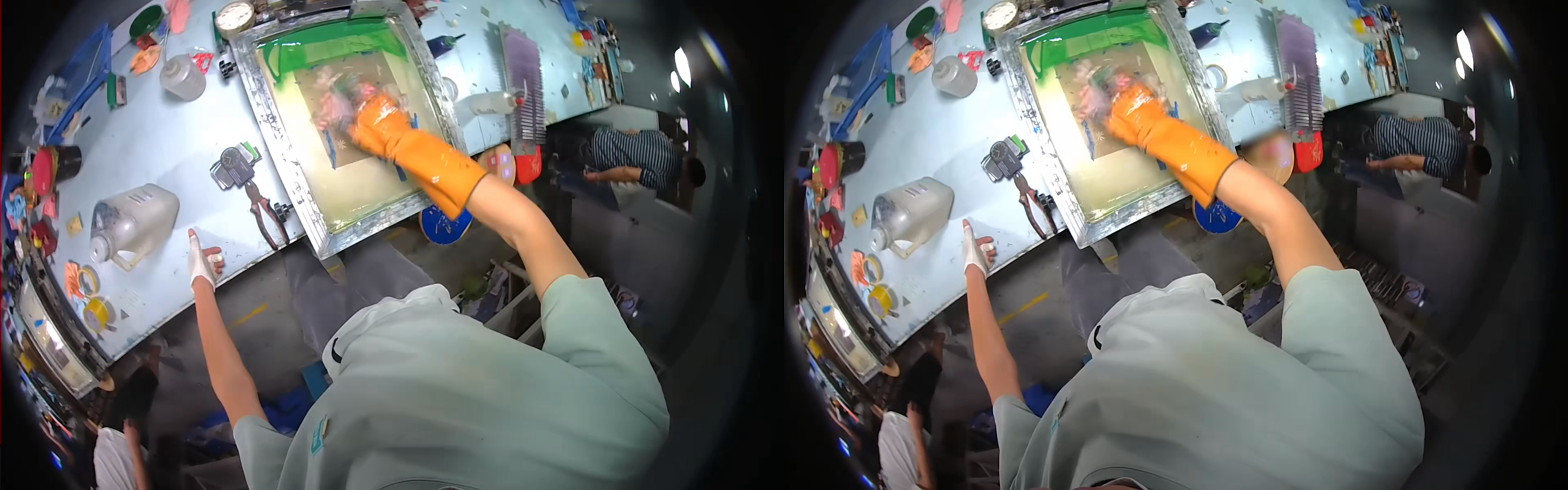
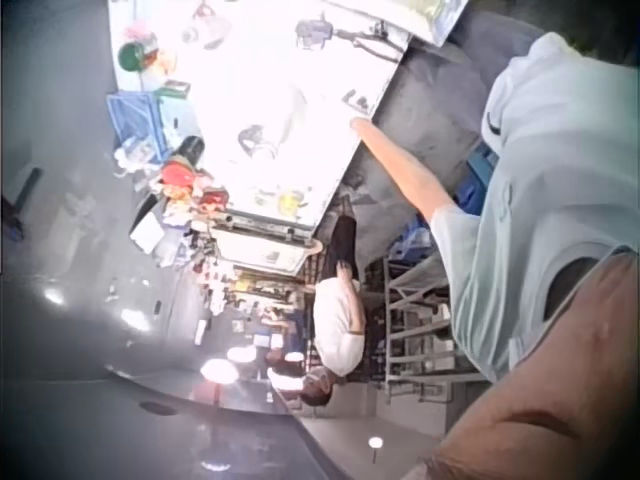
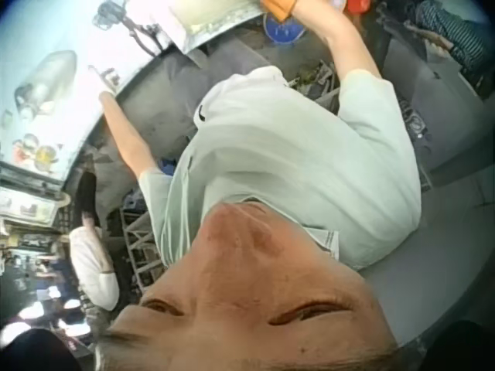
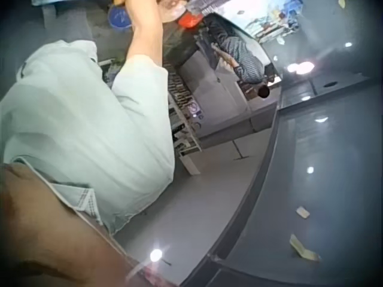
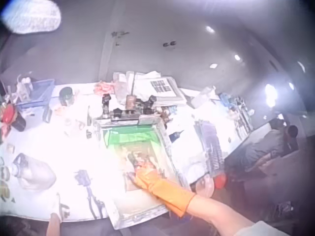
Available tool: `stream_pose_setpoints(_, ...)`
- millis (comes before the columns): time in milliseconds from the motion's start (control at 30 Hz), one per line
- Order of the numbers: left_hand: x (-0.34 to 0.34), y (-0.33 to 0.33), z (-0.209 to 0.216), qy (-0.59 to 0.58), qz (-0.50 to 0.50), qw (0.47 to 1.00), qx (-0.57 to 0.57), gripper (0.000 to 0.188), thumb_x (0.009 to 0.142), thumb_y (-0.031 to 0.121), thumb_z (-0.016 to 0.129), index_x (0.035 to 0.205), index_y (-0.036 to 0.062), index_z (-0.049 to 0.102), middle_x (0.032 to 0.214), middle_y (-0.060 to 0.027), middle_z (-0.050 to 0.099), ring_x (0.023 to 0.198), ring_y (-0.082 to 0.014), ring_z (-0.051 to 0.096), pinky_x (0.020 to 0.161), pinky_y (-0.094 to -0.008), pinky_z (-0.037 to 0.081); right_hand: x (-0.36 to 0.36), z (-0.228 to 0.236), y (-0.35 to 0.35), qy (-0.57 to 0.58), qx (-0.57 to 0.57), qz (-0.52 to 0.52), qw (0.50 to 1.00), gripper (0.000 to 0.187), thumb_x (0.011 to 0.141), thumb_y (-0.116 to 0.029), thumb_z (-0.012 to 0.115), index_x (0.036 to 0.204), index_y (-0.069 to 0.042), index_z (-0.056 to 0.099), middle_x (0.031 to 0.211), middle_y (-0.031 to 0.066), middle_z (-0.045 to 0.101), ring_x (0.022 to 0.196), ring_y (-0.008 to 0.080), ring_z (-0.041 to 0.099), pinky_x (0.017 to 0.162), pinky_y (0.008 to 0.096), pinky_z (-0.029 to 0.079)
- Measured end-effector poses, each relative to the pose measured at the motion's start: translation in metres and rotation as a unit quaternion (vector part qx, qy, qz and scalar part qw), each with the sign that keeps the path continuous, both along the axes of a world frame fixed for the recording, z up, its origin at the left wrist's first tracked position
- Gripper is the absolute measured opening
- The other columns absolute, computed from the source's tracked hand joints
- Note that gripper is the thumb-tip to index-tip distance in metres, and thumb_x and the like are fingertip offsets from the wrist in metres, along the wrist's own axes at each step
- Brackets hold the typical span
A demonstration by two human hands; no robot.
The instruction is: The person cleans a large rectangular screen or frame using a cloth and a liquid solution poured from a plastic bottle. They wipe the surface repeatedly, applying more liquid as needed, and also clean a small green rectangular object with the same cloth.
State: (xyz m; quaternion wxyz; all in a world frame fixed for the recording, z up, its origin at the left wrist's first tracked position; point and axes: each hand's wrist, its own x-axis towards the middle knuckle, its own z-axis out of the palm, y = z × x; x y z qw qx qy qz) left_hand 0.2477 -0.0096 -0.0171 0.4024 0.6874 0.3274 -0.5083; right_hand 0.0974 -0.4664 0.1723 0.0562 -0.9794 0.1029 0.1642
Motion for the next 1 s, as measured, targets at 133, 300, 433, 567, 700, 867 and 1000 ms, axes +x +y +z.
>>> stream_pose_setpoints(133,-0.002,0.000,0.000,0.012,0.008,0.999,-0.033,0.103,0.075,0.092,0.033,0.097,-0.0037,0.061,0.056,-0.0045,0.051,0.045,-0.0171,0.048,0.042,-0.0289,0.033,-0.091,-0.031,0.048,-0.145,0.361,-0.053,0.920,0.050,0.094,-0.035,0.049,0.141,-0.022,0.046,0.134,0.0182,0.056,0.115,0.0378,0.058,0.101,0.0517,0.042)
stream_pose_setpoints(300,-0.054,-0.030,0.025,-0.063,0.010,0.995,-0.078,0.091,0.088,0.080,0.029,0.093,-0.0048,0.062,0.066,-0.0153,0.064,0.049,-0.0210,0.056,0.045,-0.0289,0.043,-0.127,-0.001,0.007,-0.100,0.668,-0.232,0.700,0.043,0.096,-0.028,0.053,0.129,0.000,0.054,0.128,0.0186,0.060,0.100,0.0250,0.064,0.086,0.0352,0.052)
stream_pose_setpoints(433,-0.147,-0.093,0.086,-0.034,-0.146,0.949,-0.276,0.080,0.098,0.066,0.030,0.088,-0.0058,0.063,0.066,-0.0180,0.067,0.049,-0.0223,0.062,0.046,-0.0279,0.049,-0.115,0.096,0.026,-0.001,0.481,-0.457,0.749,0.055,0.098,-0.035,0.050,0.136,0.005,0.046,0.128,0.0179,0.057,0.093,0.0171,0.060,0.082,0.0283,0.051)
stream_pose_setpoints(567,-0.195,-0.141,0.130,-0.023,-0.119,0.940,-0.318,0.065,0.102,0.055,0.037,0.088,-0.0045,0.060,0.066,-0.0177,0.067,0.049,-0.0220,0.064,0.044,-0.0279,0.048,-0.228,0.072,0.046,-0.282,0.704,-0.409,0.506,0.065,0.096,-0.044,0.054,0.144,-0.004,0.038,0.145,0.0193,0.041,0.117,0.0188,0.048,0.100,0.0298,0.042)
stream_pose_setpoints(700,-0.199,-0.144,0.170,-0.036,-0.045,0.933,-0.355,0.062,0.104,0.049,0.036,0.093,-0.0083,0.057,0.061,-0.0168,0.064,0.043,-0.0221,0.058,0.041,-0.0271,0.046,-0.309,0.032,0.095,-0.399,0.751,-0.455,0.265,0.062,0.093,-0.046,0.061,0.138,-0.007,0.042,0.126,0.0107,0.047,0.107,0.0188,0.050,0.090,0.0300,0.045)
stream_pose_setpoints(867,-0.190,-0.152,0.235,-0.068,-0.038,0.938,-0.339,0.060,0.101,0.051,0.040,0.100,-0.0071,0.055,0.065,-0.0152,0.060,0.045,-0.0230,0.057,0.044,-0.0321,0.048,-0.351,-0.076,0.120,-0.348,0.690,-0.534,0.342,0.051,0.094,-0.040,0.061,0.131,-0.006,0.047,0.107,0.0038,0.056,0.089,0.0140,0.057,0.075,0.0266,0.049)
stream_pose_setpoints(1000,-0.192,-0.153,0.248,-0.080,0.020,0.946,-0.312,0.059,0.103,0.048,0.040,0.093,-0.0084,0.056,0.055,-0.0138,0.059,0.044,-0.0229,0.058,0.042,-0.0332,0.049,-0.324,-0.140,0.062,-0.262,0.547,-0.586,0.538,0.050,0.095,-0.038,0.058,0.131,-0.006,0.047,0.108,0.0042,0.056,0.089,0.0142,0.057,0.076,0.0271,0.049)
